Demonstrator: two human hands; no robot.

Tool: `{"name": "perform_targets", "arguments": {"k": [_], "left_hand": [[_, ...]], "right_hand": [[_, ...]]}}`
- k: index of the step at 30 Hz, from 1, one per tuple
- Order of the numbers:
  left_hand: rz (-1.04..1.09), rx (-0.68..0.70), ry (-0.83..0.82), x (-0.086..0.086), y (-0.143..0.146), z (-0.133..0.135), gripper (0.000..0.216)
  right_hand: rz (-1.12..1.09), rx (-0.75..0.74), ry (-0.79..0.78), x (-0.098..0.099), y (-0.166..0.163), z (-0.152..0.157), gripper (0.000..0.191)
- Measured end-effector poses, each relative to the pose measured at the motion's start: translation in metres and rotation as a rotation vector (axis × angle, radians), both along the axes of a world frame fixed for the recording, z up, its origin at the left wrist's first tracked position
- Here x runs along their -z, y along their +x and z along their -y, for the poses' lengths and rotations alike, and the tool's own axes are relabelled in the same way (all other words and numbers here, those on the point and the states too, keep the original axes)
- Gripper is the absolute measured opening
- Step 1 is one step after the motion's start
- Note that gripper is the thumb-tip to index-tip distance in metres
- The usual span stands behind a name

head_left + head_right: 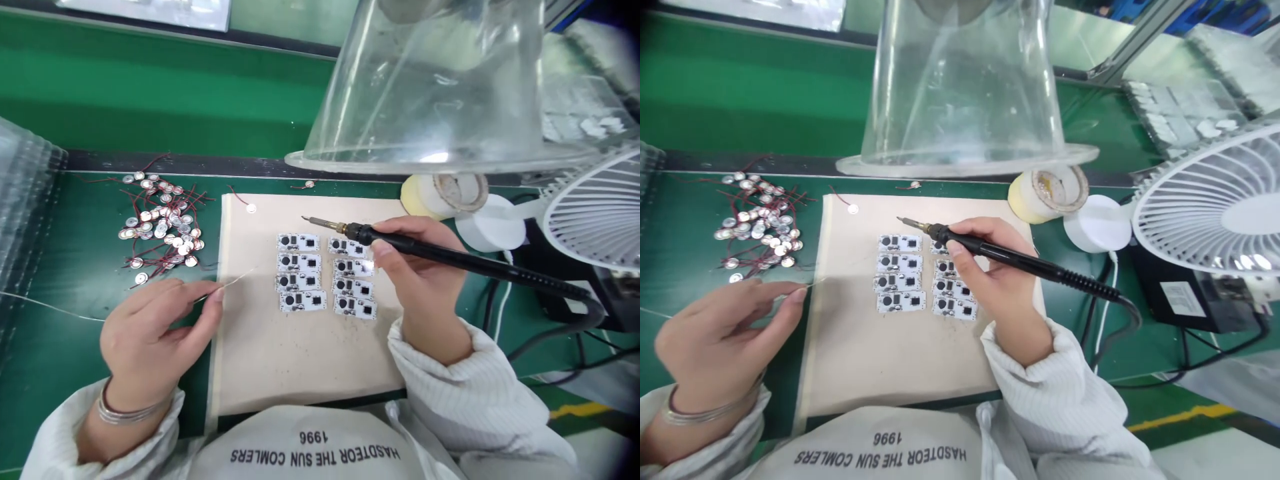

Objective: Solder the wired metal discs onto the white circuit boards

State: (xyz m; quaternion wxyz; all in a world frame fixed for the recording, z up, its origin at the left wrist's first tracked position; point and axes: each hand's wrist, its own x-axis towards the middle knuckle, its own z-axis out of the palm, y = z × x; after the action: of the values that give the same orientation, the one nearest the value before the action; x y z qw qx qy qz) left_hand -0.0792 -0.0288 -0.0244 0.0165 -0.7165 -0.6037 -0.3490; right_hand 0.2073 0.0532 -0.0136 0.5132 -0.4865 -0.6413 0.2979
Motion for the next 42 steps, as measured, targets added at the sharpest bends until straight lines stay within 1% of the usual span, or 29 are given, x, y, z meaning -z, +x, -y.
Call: {"name": "perform_targets", "arguments": {"k": [2, 5, 6, 7, 10, 12, 15, 19, 23, 28, 31, 33, 37, 39, 42], "left_hand": [[-0.006, -0.025, -0.013, 0.0, 0.0, 0.0, 0.006], [-0.008, -0.006, -0.056, -0.005, 0.002, 0.001, 0.008], [-0.013, 0.033, -0.07, -0.008, 0.003, 0.002, 0.01], [-0.021, 0.1, -0.078, -0.011, 0.004, 0.002, 0.01], [-0.074, 0.335, -0.123, -0.017, 0.012, 0.006, 0.009], [-0.104, 0.43, -0.153, -0.018, 0.018, 0.011, 0.01], [-0.084, 0.412, -0.179, -0.015, 0.028, 0.021, 0.011], [-0.057, 0.349, -0.168, -0.008, 0.033, 0.032, 0.016], [-0.106, 0.313, -0.134, -0.005, 0.035, 0.037, 0.015], [-0.131, 0.236, -0.122, -0.005, 0.038, 0.041, 0.008], [-0.121, 0.223, -0.116, -0.005, 0.038, 0.043, 0.006], [-0.116, 0.219, -0.106, -0.005, 0.039, 0.044, 0.006], [-0.096, 0.215, -0.078, -0.003, 0.04, 0.045, 0.008], [-0.085, 0.222, -0.068, -0.002, 0.042, 0.045, 0.009], [-0.068, 0.244, -0.062, -0.001, 0.045, 0.043, 0.009]], "right_hand": [[-0.023, 0.036, 0.015, 0.002, 0.006, 0.0, 0.013], [-0.08, 0.098, 0.049, 0.004, 0.015, 0.004, 0.011], [-0.101, 0.119, 0.059, 0.005, 0.018, 0.006, 0.01], [-0.114, 0.138, 0.065, 0.006, 0.021, 0.01, 0.009], [-0.107, 0.185, 0.068, 0.011, 0.03, 0.027, 0.006], [-0.083, 0.225, 0.067, 0.017, 0.036, 0.042, 0.005], [-0.075, 0.273, 0.064, 0.025, 0.042, 0.062, 0.007], [-0.119, 0.215, 0.077, 0.026, 0.042, 0.076, 0.01], [-0.058, 0.147, 0.095, 0.018, 0.039, 0.077, 0.013], [0.048, 0.151, 0.124, 0.011, 0.038, 0.075, 0.014], [0.088, 0.117, 0.155, 0.009, 0.038, 0.072, 0.017], [0.098, 0.088, 0.151, 0.008, 0.038, 0.072, 0.022], [0.113, 0.098, 0.117, 0.009, 0.041, 0.077, 0.029], [0.095, 0.102, 0.1, 0.011, 0.042, 0.081, 0.031], [0.034, 0.044, 0.092, 0.013, 0.044, 0.087, 0.028]]}}
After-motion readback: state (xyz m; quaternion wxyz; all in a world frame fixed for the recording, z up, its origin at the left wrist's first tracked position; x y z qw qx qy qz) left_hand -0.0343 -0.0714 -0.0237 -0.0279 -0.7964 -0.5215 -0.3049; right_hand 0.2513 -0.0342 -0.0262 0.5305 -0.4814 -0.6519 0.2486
